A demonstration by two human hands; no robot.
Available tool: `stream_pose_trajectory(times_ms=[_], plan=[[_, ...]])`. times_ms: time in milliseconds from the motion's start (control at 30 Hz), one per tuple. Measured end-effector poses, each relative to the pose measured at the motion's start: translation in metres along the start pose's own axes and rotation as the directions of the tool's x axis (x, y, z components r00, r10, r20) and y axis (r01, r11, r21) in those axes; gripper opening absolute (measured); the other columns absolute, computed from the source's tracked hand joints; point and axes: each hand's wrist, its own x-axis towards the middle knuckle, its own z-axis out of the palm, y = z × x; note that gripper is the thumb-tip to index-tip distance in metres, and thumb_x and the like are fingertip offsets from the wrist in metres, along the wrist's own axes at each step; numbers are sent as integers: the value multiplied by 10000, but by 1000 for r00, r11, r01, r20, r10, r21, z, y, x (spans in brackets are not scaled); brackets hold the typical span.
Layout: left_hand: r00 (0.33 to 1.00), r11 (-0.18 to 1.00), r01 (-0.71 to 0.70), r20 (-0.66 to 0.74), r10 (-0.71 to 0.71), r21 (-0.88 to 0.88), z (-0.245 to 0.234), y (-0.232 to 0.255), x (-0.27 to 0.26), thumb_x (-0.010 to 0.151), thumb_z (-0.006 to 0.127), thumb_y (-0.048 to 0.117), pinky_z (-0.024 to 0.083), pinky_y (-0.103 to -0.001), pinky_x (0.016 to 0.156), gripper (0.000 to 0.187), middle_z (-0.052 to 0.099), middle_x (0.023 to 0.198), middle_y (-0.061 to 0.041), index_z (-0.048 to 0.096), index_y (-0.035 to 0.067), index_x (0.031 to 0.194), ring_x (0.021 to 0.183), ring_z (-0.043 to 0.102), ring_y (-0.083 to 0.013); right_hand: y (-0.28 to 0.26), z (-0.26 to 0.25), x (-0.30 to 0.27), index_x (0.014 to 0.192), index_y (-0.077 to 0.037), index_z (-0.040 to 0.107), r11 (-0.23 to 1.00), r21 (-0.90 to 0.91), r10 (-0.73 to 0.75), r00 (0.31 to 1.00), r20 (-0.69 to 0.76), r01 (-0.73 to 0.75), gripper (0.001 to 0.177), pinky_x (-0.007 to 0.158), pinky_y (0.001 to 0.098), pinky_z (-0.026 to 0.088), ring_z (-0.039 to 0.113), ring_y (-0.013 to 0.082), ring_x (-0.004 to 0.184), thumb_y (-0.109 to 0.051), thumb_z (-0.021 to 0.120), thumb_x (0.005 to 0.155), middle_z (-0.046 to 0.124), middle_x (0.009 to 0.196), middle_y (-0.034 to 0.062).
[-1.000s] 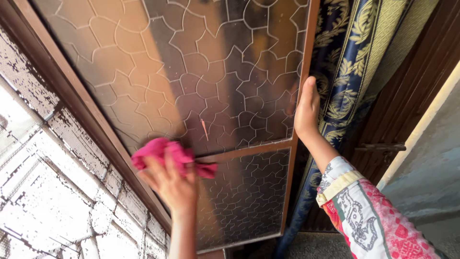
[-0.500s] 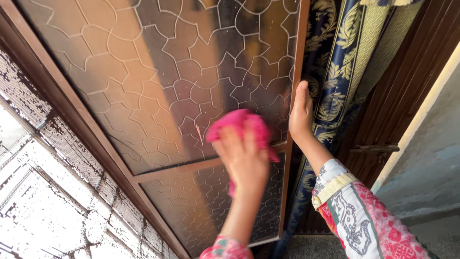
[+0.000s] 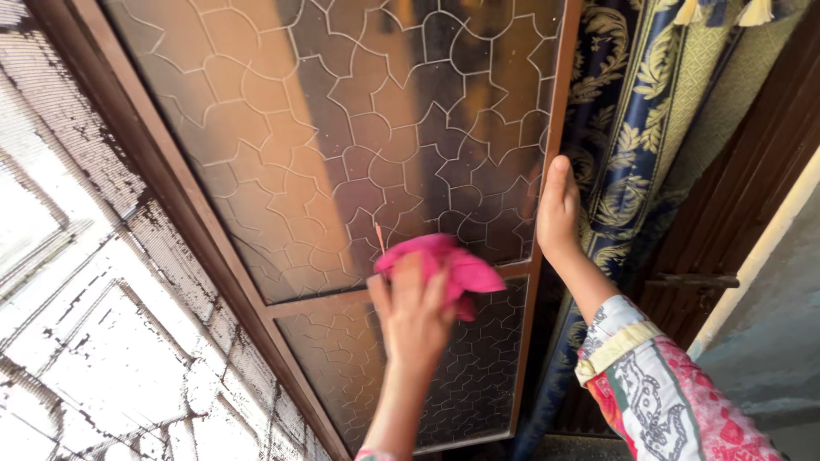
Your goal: The person wipes a window screen and the adjacent wooden frame using a pink cloth. They clean the mesh, the frame edges, and the lower sill area, then return to wipe the screen again.
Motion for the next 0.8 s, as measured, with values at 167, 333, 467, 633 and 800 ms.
stream_pose_trajectory(times_ms=[167, 333, 467, 633, 800], plan=[[938, 947, 295, -227, -261, 128, -20, -66, -38, 866, 659, 405, -24, -729, 1188, 630, 415, 1499, -331, 561, 165, 1440, 1479, 334, -458, -2, -4, -12, 1216, 33, 613, 993, -73, 91, 996, -1, -91, 673, 916, 326, 501, 623, 195, 982, -531, 257, 1130, 667, 1056, 104], [900, 900, 361, -343, -269, 243, -29, -90, -48, 1025, 553, 430, -51, -728, 1199, 420, 299, 1622, -358, 517, 61, 1223, 1551, 292, -476, 11, -10, -29, 1178, 25, 575, 984, -169, 70, 997, 42, -62, 632, 883, 368, 498, 621, 240, 948, -504, 233, 1137, 650, 1017, 117], [793, 882, 468, -466, -392, 53, -26, -56, -27, 1049, 526, 378, -32, -754, 1199, 663, 252, 1631, -353, 433, -115, 1482, 1553, 198, -523, 19, -14, -46, 1099, 12, 563, 937, -306, 186, 982, 31, -167, 602, 831, 384, 499, 634, 270, 866, -483, 222, 1127, 636, 916, 142], [870, 885, 466, -170, -462, -19, -4, 25, 0, 914, 607, 400, -4, -717, 1161, 685, 239, 1552, -412, 447, 14, 1457, 1484, 95, -581, 26, -16, -54, 1134, 4, 559, 972, -230, 60, 997, 54, -46, 562, 834, 385, 493, 638, 272, 893, -460, 242, 1129, 643, 951, 131], [991, 991, 123, -50, -126, -60, 39, 97, 8, 910, 628, 379, 74, -675, 1215, 699, 348, 1525, -352, 459, 86, 1522, 1480, 222, -517, 37, -17, -53, 1104, 10, 573, 961, -251, 119, 993, 5, -114, 528, 815, 400, 485, 592, 321, 854, -435, 293, 1146, 602, 908, 181]])
